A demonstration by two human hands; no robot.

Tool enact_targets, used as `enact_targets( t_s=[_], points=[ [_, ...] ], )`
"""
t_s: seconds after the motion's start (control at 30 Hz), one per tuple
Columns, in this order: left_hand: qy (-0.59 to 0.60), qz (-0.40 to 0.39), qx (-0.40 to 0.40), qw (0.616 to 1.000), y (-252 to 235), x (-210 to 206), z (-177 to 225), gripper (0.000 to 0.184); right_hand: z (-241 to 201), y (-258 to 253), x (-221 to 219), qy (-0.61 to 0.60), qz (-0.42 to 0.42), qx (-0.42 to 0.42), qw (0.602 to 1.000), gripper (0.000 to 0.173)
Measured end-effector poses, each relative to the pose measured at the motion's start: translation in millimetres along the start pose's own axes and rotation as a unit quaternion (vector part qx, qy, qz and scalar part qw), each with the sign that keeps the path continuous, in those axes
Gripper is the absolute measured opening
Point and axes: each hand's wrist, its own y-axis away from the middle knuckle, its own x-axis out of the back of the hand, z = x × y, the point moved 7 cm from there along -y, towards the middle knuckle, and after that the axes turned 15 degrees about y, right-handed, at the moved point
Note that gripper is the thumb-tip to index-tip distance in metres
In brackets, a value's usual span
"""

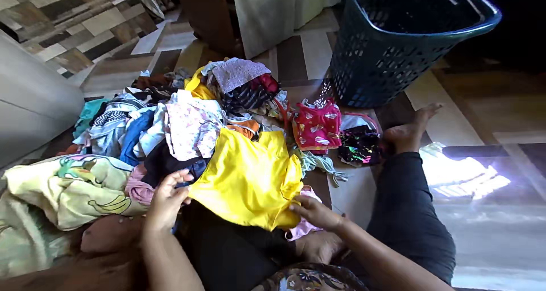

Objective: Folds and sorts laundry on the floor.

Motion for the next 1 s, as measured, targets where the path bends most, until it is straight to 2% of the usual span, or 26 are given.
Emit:
enact_targets(
  t_s=[0.13, 0.23, 0.33, 0.4, 0.47, 0.53, 0.6, 0.67, 0.77, 0.87, 0.93, 1.0],
  points=[
    [0.05, 0.091, 0.08, 0.991, -41, -20, -25, 0.036, 36, -38, 25, 0.07, 0.028, -0.144, 0.987, 0.037],
    [0.06, 0.139, 0.099, 0.984, -62, -32, -45, 0.038, 55, -52, 35, 0.146, 0.022, -0.236, 0.96, 0.042],
    [-0.007, 0.141, 0.076, 0.987, -69, -41, -47, 0.039, 58, -57, 47, 0.184, 0.023, -0.277, 0.943, 0.042],
    [-0.093, 0.141, 0.02, 0.985, -73, -47, -36, 0.037, 49, -65, 60, 0.211, 0.065, -0.259, 0.94, 0.044],
    [-0.17, 0.116, -0.037, 0.978, -81, -61, -18, 0.033, 37, -84, 72, 0.22, 0.102, -0.203, 0.949, 0.044],
    [-0.223, 0.051, -0.081, 0.97, -98, -84, -6, 0.032, 29, -109, 78, 0.192, 0.13, -0.149, 0.961, 0.043],
    [-0.251, -0.014, -0.131, 0.959, -120, -108, -2, 0.029, 31, -132, 83, 0.138, 0.175, -0.147, 0.964, 0.041],
    [-0.275, -0.062, -0.146, 0.948, -146, -128, -8, 0.029, 43, -150, 86, 0.093, 0.214, -0.182, 0.955, 0.041],
    [-0.344, -0.118, -0.078, 0.928, -176, -141, -27, 0.035, 62, -164, 73, 0.064, 0.178, -0.259, 0.947, 0.048],
    [-0.44, -0.144, 0.016, 0.886, -193, -142, -48, 0.04, 70, -168, 63, 0.071, 0.14, -0.301, 0.941, 0.053],
    [-0.47, -0.151, 0.039, 0.869, -197, -142, -51, 0.041, 72, -167, 62, 0.056, 0.131, -0.315, 0.938, 0.052],
    [-0.464, -0.145, 0.04, 0.873, -194, -140, -44, 0.038, 76, -167, 61, 0.03, 0.127, -0.319, 0.939, 0.045]
  ],
)
